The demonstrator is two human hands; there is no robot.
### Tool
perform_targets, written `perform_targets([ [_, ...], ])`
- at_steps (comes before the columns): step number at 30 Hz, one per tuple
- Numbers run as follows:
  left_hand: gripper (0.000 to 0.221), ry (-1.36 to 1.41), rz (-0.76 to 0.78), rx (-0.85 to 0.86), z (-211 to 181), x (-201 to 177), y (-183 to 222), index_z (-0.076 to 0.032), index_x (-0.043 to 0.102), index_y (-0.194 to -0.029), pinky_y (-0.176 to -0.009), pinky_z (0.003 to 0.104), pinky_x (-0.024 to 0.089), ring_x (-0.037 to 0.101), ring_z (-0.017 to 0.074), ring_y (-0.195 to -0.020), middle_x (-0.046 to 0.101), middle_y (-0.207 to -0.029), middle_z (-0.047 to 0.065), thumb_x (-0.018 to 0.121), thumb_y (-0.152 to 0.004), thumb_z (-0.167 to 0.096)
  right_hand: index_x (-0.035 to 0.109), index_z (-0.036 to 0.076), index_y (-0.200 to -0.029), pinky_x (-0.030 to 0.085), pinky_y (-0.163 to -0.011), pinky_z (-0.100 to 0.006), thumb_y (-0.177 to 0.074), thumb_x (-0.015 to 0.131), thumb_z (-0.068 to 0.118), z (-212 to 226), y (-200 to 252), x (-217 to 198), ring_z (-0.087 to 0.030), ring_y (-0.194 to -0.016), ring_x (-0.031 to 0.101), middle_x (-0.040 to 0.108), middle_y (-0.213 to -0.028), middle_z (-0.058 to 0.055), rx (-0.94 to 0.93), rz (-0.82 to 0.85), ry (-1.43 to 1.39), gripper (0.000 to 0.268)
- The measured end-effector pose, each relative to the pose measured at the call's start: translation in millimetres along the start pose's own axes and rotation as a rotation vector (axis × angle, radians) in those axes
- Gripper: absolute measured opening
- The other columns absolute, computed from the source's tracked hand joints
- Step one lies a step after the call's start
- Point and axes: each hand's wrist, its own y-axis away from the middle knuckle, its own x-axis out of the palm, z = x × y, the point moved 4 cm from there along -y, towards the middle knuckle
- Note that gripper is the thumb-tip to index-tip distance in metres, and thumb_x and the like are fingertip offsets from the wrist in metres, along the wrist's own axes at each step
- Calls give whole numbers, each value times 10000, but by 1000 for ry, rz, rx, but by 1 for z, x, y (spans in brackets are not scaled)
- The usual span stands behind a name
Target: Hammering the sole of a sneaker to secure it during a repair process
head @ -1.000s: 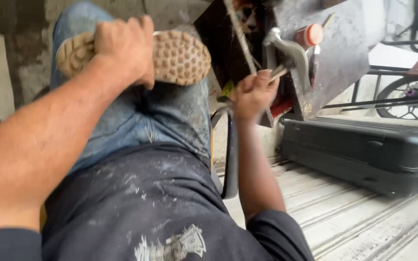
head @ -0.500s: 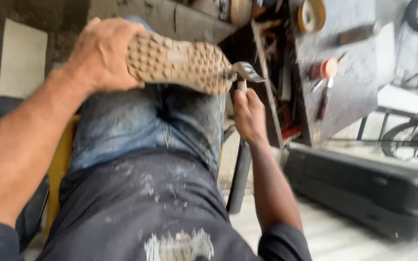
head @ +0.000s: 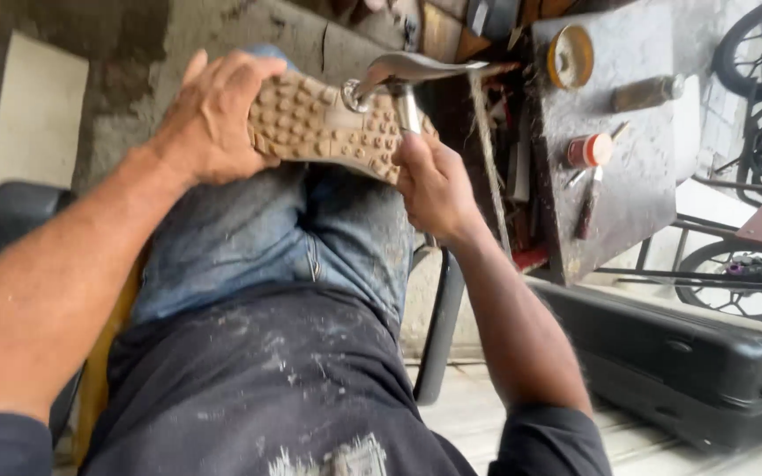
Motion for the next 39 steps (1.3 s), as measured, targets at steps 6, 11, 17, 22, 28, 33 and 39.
perform_targets([
  [6,1051,-57,189,-211,-1,3,-2,-68,433,-1487,-1006,612,353,586,472,-1133,584,-1284,264,879,-612,-440,535,152,-1060,343,-305,-275,-1131,379,471,4,32,-8,-97,-420,368,437,-650,5,-1042,-237,-428,362],
  [11,1086,-60,258,-264,-9,-1,-13,-122,389,-1498,-1151,686,216,536,471,-1214,545,-1328,227,898,-580,-400,550,138,-866,234,-405,-260,-1048,460,307,-30,11,6,-76,-463,344,437,-594,5,-22,92,-89,264],
  [17,1037,-70,220,-182,0,-4,-16,-59,470,-1483,-1033,606,372,574,475,-1164,598,-1294,263,881,-606,-431,517,144,-1026,276,-312,-287,-1039,577,529,-2,41,-16,-113,-436,329,402,-664,-33,-898,-264,-780,390],
  [22,1065,-79,242,-206,4,-1,-12,-102,444,-1495,-1060,682,311,575,450,-1166,581,-1277,252,902,-595,-441,554,101,-978,393,-558,-425,-1060,410,333,-58,16,-35,-259,-607,543,602,-750,-81,-184,-40,339,285],
  [28,1067,-78,260,-226,0,4,3,-121,420,-1507,-1014,606,379,576,434,-1152,590,-1309,266,896,-604,-432,523,99,-870,331,-269,-253,-1066,326,226,-74,41,-44,-113,-343,411,450,-544,-4,-680,-405,-446,306],
  [33,1121,-100,263,-154,4,0,-2,-95,416,-1542,-1118,698,291,592,453,-1142,586,-1278,283,894,-592,-449,635,69,-1018,542,-481,-357,-957,493,32,-139,17,-57,-213,-679,647,686,-939,-128,208,-157,509,158],
  [39,1009,-40,180,-121,-2,-4,7,-59,374,-1506,-1026,662,391,523,453,-1246,550,-1314,282,864,-681,-371,589,193,-935,190,-314,-303,-982,550,541,-136,-5,-54,-101,-428,258,331,-628,6,-458,-223,-995,353],
])
